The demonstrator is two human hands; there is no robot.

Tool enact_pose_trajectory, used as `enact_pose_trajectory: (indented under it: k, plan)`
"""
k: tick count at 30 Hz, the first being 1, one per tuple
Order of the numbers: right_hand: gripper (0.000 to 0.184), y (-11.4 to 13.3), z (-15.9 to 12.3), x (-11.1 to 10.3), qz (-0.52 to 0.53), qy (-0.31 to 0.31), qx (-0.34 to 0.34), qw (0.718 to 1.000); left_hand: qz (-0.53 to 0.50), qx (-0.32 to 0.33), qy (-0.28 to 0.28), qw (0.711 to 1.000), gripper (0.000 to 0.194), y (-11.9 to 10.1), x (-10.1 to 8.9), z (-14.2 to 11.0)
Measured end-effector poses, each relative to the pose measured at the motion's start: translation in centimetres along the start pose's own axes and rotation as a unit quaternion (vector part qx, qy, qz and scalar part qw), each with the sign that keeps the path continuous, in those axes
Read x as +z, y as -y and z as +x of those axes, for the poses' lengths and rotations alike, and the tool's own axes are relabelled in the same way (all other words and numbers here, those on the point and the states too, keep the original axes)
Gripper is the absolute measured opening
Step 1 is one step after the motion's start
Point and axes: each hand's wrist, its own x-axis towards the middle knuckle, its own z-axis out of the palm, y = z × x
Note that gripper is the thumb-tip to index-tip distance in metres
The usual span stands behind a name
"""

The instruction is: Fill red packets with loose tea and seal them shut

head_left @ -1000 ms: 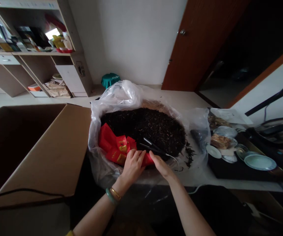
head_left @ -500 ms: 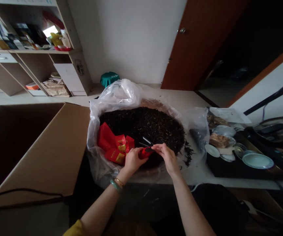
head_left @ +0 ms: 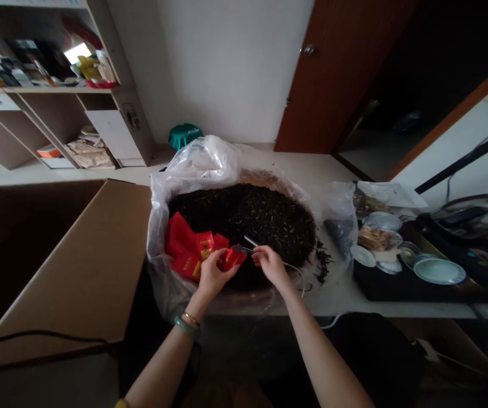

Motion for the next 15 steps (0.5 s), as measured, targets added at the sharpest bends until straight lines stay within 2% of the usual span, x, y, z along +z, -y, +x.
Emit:
enact_pose_trajectory:
  k: [2,5,6,9,12,15]
  plan:
    - [0.038,0.3,-0.5,0.2,-0.151,0.092,-0.025,0.984,-0.047,0.009,-0.024,0.999,0.043,0.2,-0.3,0.0]
    - [0.082,1.8,-1.1,0.7,-0.349,0.212,-0.023,0.913,-0.084,0.066,-0.037,0.994,0.041,0.2,-0.7,0.0]
    - [0.089,2.4,-1.2,0.9,-0.392,0.234,-0.015,0.890,-0.086,0.085,-0.038,0.992,0.041,0.2,-0.8,0.0]
    - [0.087,4.4,-0.9,1.3,-0.467,0.258,-0.010,0.846,-0.077,0.114,-0.029,0.990,0.041,0.3,-1.3,0.0]
    - [0.083,5.4,-0.7,1.8,-0.498,0.257,-0.007,0.828,-0.064,0.128,-0.003,0.990,0.039,0.6,-1.8,0.0]
    - [0.083,5.5,-0.9,2.3,-0.514,0.254,-0.012,0.819,-0.040,0.142,-0.007,0.989,0.039,0.9,-2.1,-0.1]
